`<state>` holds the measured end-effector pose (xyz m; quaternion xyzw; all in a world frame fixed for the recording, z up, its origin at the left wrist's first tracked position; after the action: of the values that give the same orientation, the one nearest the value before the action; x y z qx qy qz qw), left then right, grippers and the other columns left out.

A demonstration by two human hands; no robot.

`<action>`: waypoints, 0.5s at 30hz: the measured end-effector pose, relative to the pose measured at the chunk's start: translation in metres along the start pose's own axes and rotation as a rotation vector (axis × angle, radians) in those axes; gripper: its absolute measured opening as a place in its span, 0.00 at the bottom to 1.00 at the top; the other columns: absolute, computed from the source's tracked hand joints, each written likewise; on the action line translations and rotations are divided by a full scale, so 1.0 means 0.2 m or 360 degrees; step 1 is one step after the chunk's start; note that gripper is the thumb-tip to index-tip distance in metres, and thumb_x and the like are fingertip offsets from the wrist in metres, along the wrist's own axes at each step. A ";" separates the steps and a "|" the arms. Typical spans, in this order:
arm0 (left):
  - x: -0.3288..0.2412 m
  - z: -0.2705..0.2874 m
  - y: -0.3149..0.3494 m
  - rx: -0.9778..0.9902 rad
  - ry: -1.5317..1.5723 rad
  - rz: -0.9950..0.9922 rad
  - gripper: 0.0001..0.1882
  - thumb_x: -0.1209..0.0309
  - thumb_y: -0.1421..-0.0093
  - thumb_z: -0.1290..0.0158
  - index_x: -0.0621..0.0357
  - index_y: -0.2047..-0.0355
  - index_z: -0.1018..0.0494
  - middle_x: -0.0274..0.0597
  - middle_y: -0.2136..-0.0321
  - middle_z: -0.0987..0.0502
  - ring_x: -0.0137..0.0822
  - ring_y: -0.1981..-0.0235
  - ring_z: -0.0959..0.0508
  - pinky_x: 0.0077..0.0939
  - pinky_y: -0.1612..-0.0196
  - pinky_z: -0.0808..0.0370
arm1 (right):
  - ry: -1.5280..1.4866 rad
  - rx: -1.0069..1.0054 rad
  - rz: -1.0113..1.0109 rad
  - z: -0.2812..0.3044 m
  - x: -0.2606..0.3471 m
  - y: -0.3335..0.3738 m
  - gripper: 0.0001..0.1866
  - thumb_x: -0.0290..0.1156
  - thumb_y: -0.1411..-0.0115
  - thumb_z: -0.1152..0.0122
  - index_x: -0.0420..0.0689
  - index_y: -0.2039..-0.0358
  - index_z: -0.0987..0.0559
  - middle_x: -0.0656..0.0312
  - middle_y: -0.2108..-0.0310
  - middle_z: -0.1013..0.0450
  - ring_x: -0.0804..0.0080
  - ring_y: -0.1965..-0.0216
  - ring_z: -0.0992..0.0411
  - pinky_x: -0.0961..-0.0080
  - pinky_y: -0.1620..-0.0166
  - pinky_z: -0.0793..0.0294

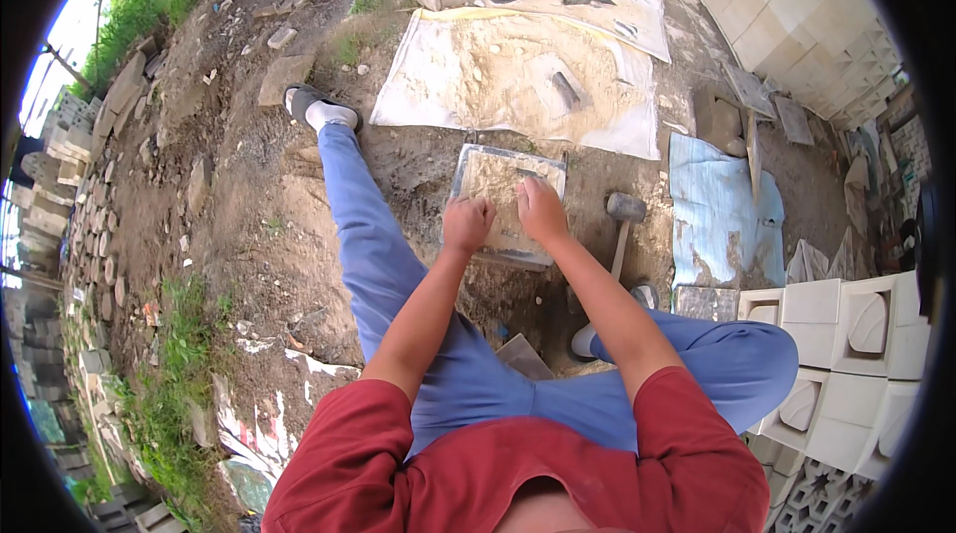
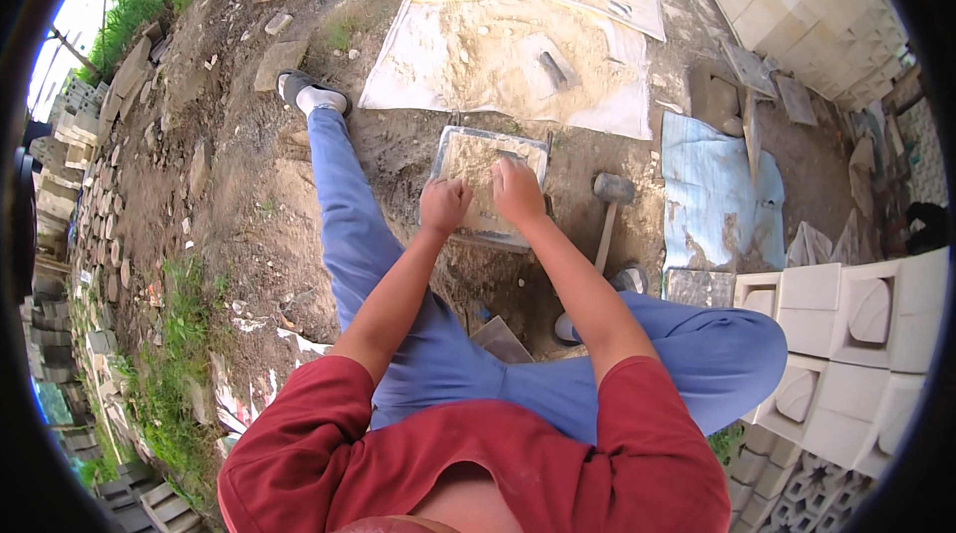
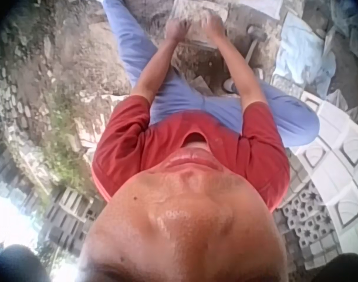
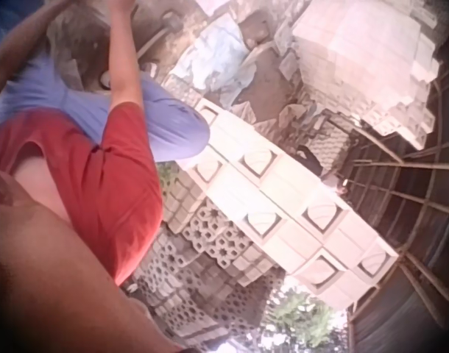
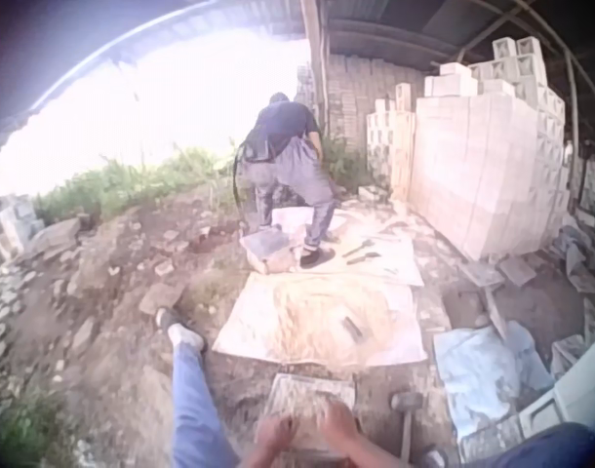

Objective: The person taps a mold with a rubber mallet, moves a stone tile, adds powder mixture into the mold using a trowel, and presses the material by hand.

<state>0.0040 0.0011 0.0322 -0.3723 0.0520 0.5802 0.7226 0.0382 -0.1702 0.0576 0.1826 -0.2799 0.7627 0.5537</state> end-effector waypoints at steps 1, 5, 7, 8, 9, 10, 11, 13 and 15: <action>0.00 0.00 0.00 0.0008 0.0001 0.0006 0.16 0.66 0.38 0.44 0.58 0.83 0.27 0.51 0.81 0.24 0.53 0.73 0.23 0.49 0.62 0.27 | 0.0057 0.0055 -0.0006 -0.01 0.00 0.00 0.16 0.39 0.29 0.47 0.38 0.57 0.22 0.43 0.57 0.23 0.43 0.51 0.27 0.48 0.52 0.30; 0.01 0.01 -0.01 0.0006 0.0003 0.0051 0.16 0.66 0.37 0.44 0.57 0.82 0.27 0.51 0.81 0.24 0.53 0.73 0.23 0.49 0.62 0.28 | -0.0010 -0.0080 0.0210 -0.05 -0.01 0.02 0.24 0.43 0.29 0.45 0.36 0.44 0.25 0.43 0.40 0.29 0.44 0.35 0.35 0.50 0.36 0.35; -0.01 0.00 -0.04 0.0076 0.0043 0.0100 0.16 0.66 0.36 0.45 0.57 0.80 0.26 0.51 0.80 0.24 0.53 0.71 0.23 0.49 0.61 0.29 | 0.0070 0.0009 0.0196 -0.10 -0.07 0.04 0.27 0.44 0.30 0.44 0.36 0.39 0.28 0.43 0.36 0.32 0.45 0.32 0.38 0.52 0.32 0.38; 0.00 0.01 -0.03 0.0075 0.0075 0.0148 0.13 0.66 0.35 0.47 0.57 0.76 0.26 0.51 0.75 0.23 0.53 0.67 0.23 0.49 0.59 0.29 | 0.0130 0.0101 0.0204 -0.12 -0.07 0.05 0.31 0.45 0.30 0.44 0.37 0.35 0.31 0.44 0.33 0.35 0.46 0.29 0.40 0.54 0.28 0.41; 0.01 0.02 -0.03 0.0074 0.0108 0.0195 0.11 0.66 0.34 0.48 0.57 0.72 0.25 0.51 0.71 0.21 0.53 0.63 0.23 0.49 0.58 0.30 | 0.0129 0.0118 0.0198 -0.14 -0.07 0.06 0.31 0.45 0.30 0.44 0.37 0.35 0.31 0.44 0.33 0.35 0.46 0.29 0.40 0.54 0.28 0.41; 0.03 0.02 -0.04 0.0083 0.0113 0.0211 0.11 0.66 0.34 0.48 0.57 0.72 0.25 0.51 0.71 0.21 0.53 0.63 0.23 0.49 0.58 0.30 | 0.0238 0.0128 0.0278 -0.15 -0.06 0.07 0.31 0.44 0.30 0.43 0.37 0.34 0.33 0.44 0.31 0.37 0.47 0.28 0.42 0.53 0.27 0.43; 0.06 0.04 -0.04 -0.0007 0.0215 0.0183 0.09 0.66 0.34 0.48 0.57 0.68 0.25 0.50 0.67 0.22 0.54 0.60 0.24 0.50 0.57 0.31 | 0.0341 0.0137 0.0364 -0.17 -0.04 0.08 0.32 0.43 0.30 0.43 0.38 0.32 0.34 0.45 0.30 0.39 0.48 0.27 0.44 0.53 0.26 0.44; 0.14 0.06 -0.06 -0.0020 0.0376 0.0159 0.13 0.66 0.35 0.48 0.59 0.54 0.25 0.51 0.55 0.23 0.54 0.51 0.26 0.49 0.50 0.30 | 0.0267 0.0111 0.0371 -0.18 -0.03 0.08 0.29 0.38 0.32 0.42 0.40 0.34 0.32 0.47 0.31 0.37 0.48 0.28 0.43 0.53 0.26 0.43; 0.17 0.07 -0.08 0.0037 0.0445 0.0095 0.16 0.66 0.36 0.48 0.60 0.51 0.25 0.52 0.52 0.23 0.55 0.48 0.27 0.48 0.45 0.31 | 0.0208 0.0079 0.0366 -0.18 -0.04 0.07 0.27 0.34 0.34 0.41 0.42 0.35 0.29 0.48 0.33 0.34 0.49 0.28 0.41 0.54 0.27 0.43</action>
<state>0.0239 0.0354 0.0317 -0.4394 0.1699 0.5431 0.6950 0.0275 -0.1564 0.0219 0.1130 -0.2433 0.8381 0.4750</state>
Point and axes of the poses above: each hand's wrist, its own y-axis away from the middle knuckle, its own z-axis out of the back of the hand, x = y × z, the point moved 4 cm from there along -y, towards the middle knuckle
